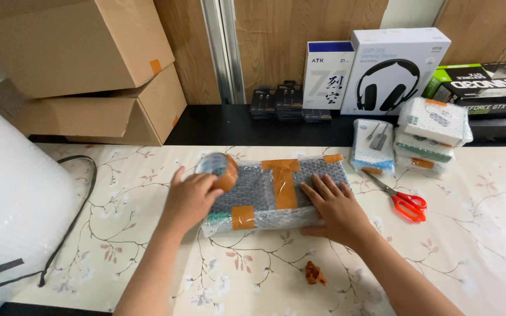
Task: The person wraps a keyboard in bubble wrap, secures the wrapping with adhesive tape, and cuts the tape using scissors.
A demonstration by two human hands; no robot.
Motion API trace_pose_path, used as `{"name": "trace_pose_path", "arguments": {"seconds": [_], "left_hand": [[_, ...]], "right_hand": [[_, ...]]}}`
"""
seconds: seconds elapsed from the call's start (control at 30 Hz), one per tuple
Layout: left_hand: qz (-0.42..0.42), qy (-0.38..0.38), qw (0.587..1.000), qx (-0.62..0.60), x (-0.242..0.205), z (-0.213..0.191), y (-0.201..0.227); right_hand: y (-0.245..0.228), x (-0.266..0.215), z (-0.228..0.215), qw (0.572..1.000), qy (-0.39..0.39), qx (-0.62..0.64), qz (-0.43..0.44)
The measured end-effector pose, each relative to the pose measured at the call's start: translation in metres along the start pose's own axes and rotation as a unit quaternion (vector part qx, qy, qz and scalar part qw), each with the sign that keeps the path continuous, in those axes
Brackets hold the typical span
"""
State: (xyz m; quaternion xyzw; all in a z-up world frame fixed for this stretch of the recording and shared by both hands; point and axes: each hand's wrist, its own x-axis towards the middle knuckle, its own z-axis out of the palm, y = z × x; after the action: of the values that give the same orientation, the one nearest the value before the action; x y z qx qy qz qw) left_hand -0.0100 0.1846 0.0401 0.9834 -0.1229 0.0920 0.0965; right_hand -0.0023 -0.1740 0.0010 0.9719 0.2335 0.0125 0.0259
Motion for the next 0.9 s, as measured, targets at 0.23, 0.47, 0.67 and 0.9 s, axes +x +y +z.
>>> {"name": "trace_pose_path", "arguments": {"seconds": [0.23,0.47,0.67,0.9], "left_hand": [[-0.123,0.078,0.979,0.144,-0.015,0.028,-0.099],[-0.152,0.075,0.971,0.168,-0.014,0.056,-0.108],[-0.132,0.13,0.982,0.044,-0.015,0.015,-0.026],[0.018,-0.018,0.815,-0.578,0.006,0.01,0.091]], "right_hand": [[0.011,0.005,0.035,0.987,0.155,-0.04,-0.035],[0.022,-0.002,0.007,0.957,0.29,-0.014,-0.022],[0.052,-0.023,-0.033,0.933,0.309,0.173,0.061],[0.06,-0.013,-0.005,0.527,0.219,0.812,0.125]]}}
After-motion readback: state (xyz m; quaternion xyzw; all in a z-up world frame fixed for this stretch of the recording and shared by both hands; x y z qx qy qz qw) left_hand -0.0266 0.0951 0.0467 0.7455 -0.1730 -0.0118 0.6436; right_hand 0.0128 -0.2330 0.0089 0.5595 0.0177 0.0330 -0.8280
